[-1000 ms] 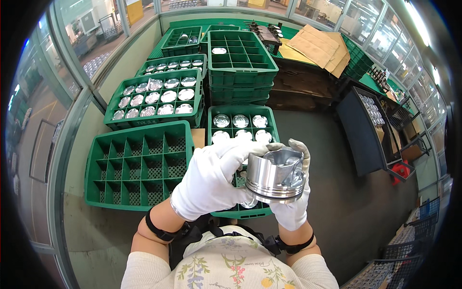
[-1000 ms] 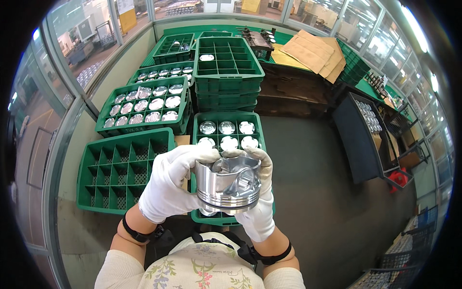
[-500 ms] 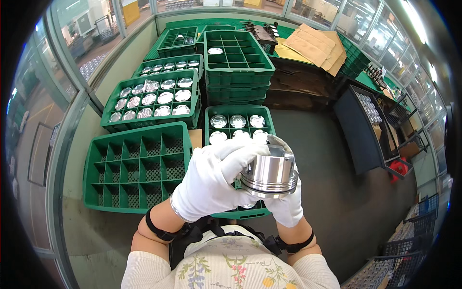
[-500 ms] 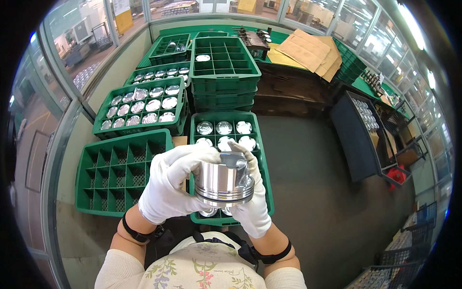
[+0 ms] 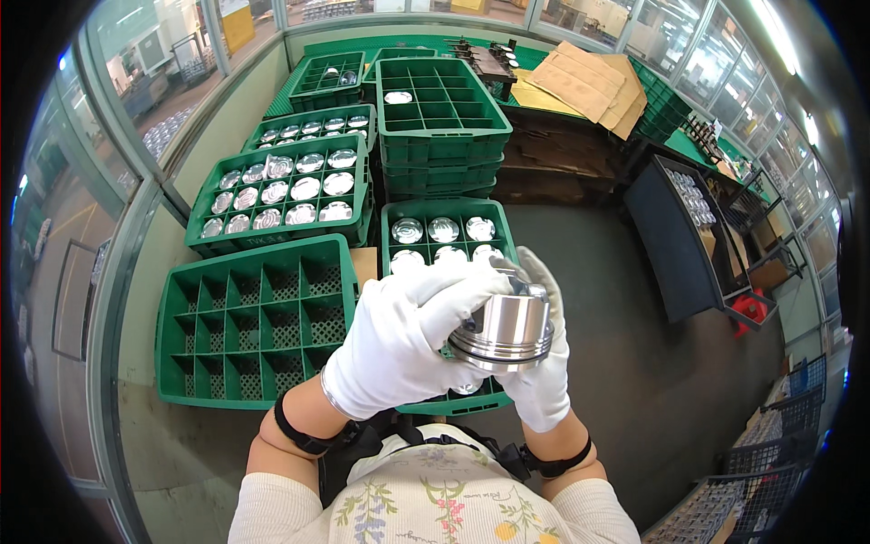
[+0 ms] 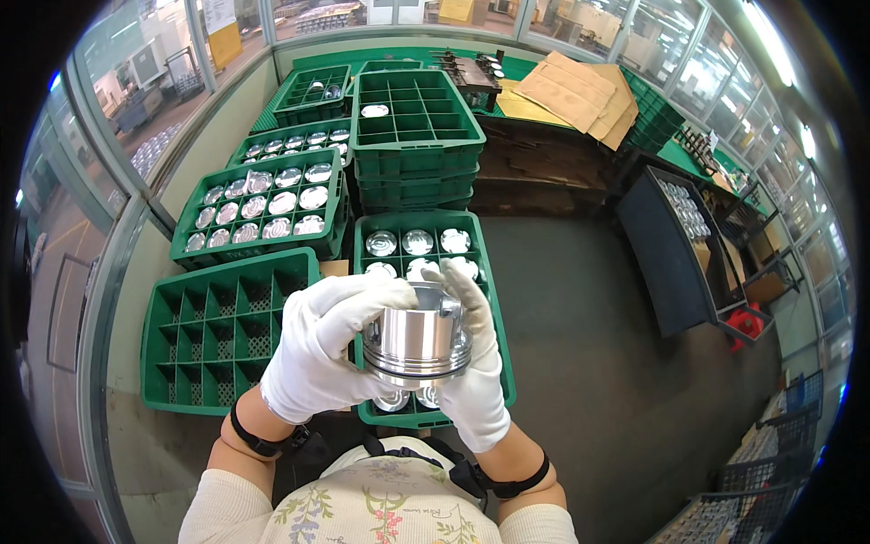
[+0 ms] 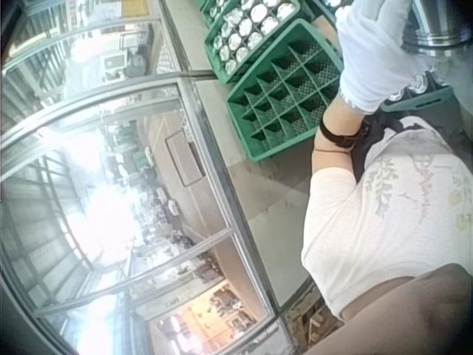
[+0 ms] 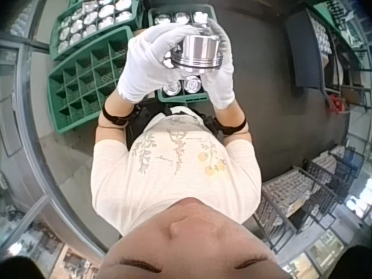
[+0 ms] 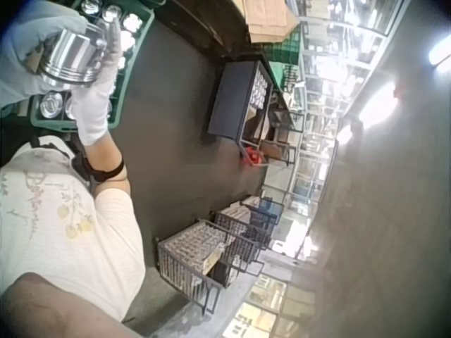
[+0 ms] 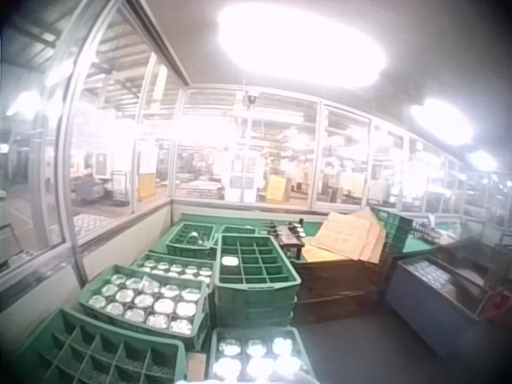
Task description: The person picks up and inspects metal engine pistons stored in green crates.
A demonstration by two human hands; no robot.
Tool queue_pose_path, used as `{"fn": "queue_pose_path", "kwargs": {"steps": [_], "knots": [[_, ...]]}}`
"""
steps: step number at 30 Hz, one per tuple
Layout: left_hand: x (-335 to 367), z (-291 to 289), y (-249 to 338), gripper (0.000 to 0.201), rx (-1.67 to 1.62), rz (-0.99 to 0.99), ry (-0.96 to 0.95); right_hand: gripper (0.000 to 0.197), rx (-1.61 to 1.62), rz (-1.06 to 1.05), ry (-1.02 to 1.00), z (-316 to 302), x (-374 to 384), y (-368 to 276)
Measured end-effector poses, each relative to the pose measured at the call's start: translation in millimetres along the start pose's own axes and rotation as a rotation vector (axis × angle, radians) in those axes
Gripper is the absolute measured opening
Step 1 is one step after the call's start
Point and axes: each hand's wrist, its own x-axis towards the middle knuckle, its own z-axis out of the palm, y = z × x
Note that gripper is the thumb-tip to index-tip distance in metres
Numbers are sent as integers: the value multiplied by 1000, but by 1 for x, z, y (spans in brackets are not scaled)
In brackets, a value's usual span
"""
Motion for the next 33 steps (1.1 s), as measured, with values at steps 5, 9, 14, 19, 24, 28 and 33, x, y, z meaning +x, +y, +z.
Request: {"fn": "queue_pose_path", "kwargs": {"steps": [5, 9, 14, 19, 24, 28, 33], "knots": [[1, 1, 0, 61, 25, 12, -5, 72, -767, -489, -106, -15, 2, 1], [0, 3, 2, 67, 17, 40, -3, 67, -538, -386, -177, -11, 2, -2], [1, 3, 4, 82, 20, 75, 2, 58, -201, -254, -90, -10, -3, 1], [-5, 9, -8, 80, 73, 11, -17, 56, 59, -119, -137, -19, -5, -1], [-5, 3, 1, 69, 62, -6, -28, 54, 211, -30, -43, -13, -8, 1], [-5, 1, 5, 63, 40, 26, 4, 51, 140, -52, -113, -13, -11, 1], [-6, 0, 7, 62, 43, 21, 6, 52, 99, -10, -83, -7, -15, -3]]}}
